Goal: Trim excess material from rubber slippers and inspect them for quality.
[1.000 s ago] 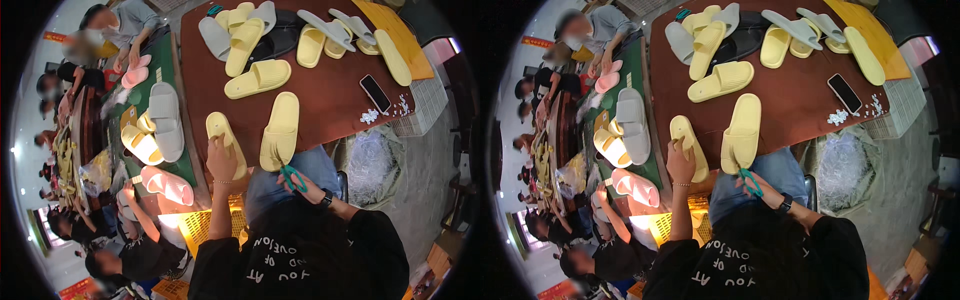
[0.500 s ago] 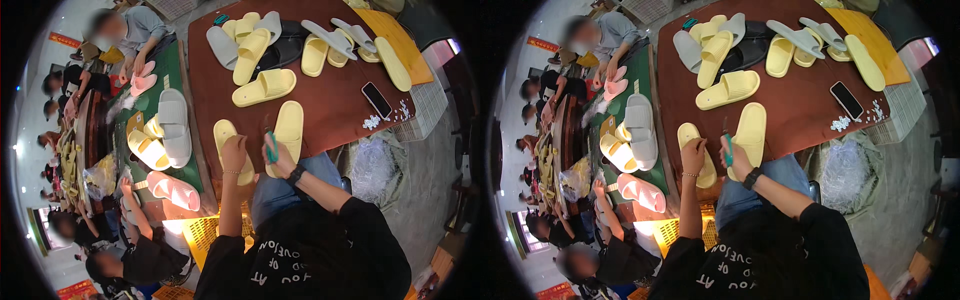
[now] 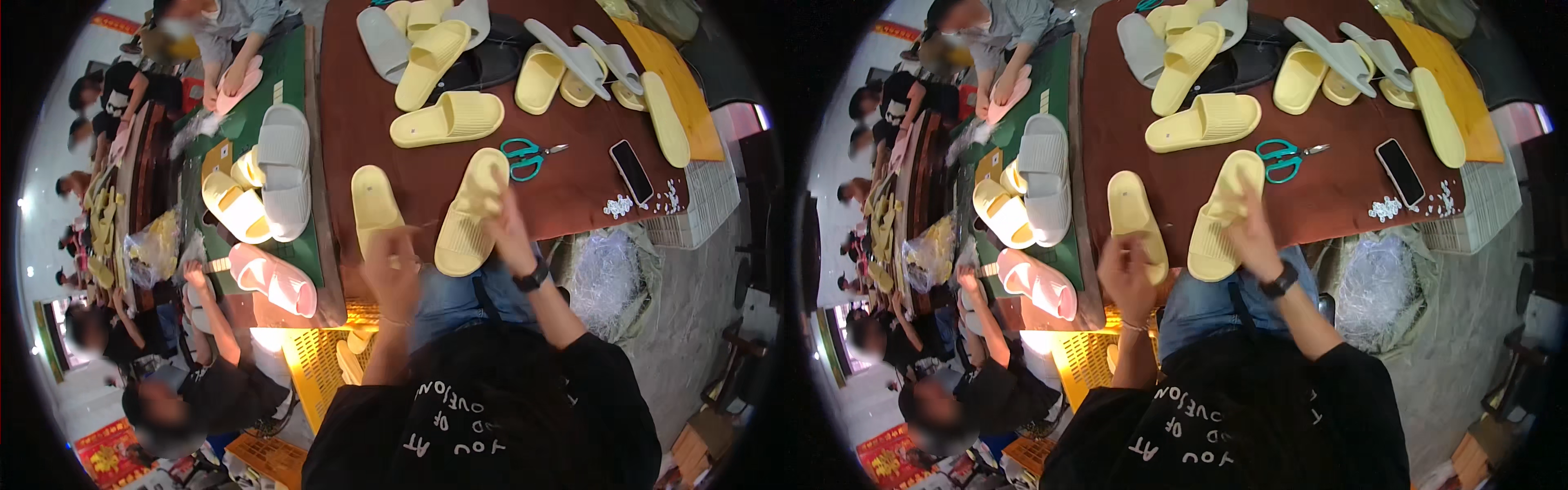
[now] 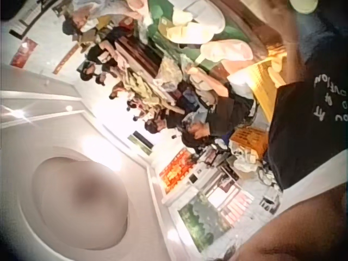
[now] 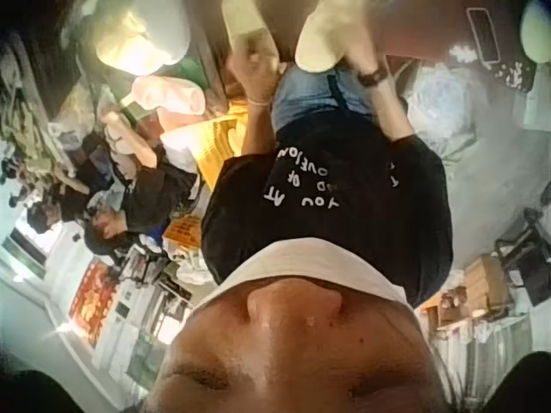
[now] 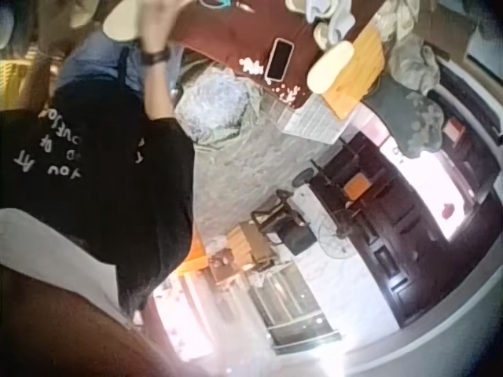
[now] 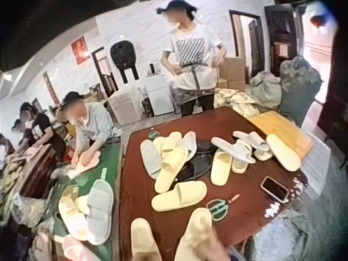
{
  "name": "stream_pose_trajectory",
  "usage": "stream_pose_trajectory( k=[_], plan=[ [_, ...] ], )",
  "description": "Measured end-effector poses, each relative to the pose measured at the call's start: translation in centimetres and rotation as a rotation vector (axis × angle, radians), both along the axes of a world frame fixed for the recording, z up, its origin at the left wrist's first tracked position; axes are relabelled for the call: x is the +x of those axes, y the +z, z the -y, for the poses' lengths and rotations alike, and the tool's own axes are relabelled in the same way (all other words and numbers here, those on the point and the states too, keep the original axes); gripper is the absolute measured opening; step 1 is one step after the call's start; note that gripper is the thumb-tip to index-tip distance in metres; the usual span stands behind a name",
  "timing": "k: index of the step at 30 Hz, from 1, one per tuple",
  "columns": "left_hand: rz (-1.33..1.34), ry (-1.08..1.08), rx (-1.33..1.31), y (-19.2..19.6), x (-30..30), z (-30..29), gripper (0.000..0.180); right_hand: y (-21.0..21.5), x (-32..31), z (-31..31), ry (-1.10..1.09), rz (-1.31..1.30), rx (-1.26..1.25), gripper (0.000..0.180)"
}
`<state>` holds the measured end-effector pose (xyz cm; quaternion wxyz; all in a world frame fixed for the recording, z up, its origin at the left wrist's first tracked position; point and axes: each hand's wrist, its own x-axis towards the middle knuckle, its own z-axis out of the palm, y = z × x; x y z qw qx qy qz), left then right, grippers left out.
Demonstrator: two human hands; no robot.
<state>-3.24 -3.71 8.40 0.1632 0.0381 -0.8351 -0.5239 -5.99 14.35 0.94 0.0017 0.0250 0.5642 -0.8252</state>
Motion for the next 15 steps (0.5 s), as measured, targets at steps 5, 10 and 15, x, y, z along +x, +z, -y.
stream_pose_trajectory(
  k=[5, 10, 15],
  plan=[
    [0.157, -0.314, 0.293, 0.3, 2.5, -3.2, 0.005, 0.6, 6.1, 2.3, 0.363, -0.303, 0.514, 0.027],
    [0.419, -0.378, 0.640, -1.5, 1.7, -3.0, 0.009, -0.4, 7.8, -1.8, 0.382, 0.182, -0.139, 0.025],
    [0.486, -0.622, 0.609, -2.7, 3.6, -3.8, 0.011, 3.2, 9.1, -4.4, 0.492, 0.126, 0.005, 0.072]
  ],
)
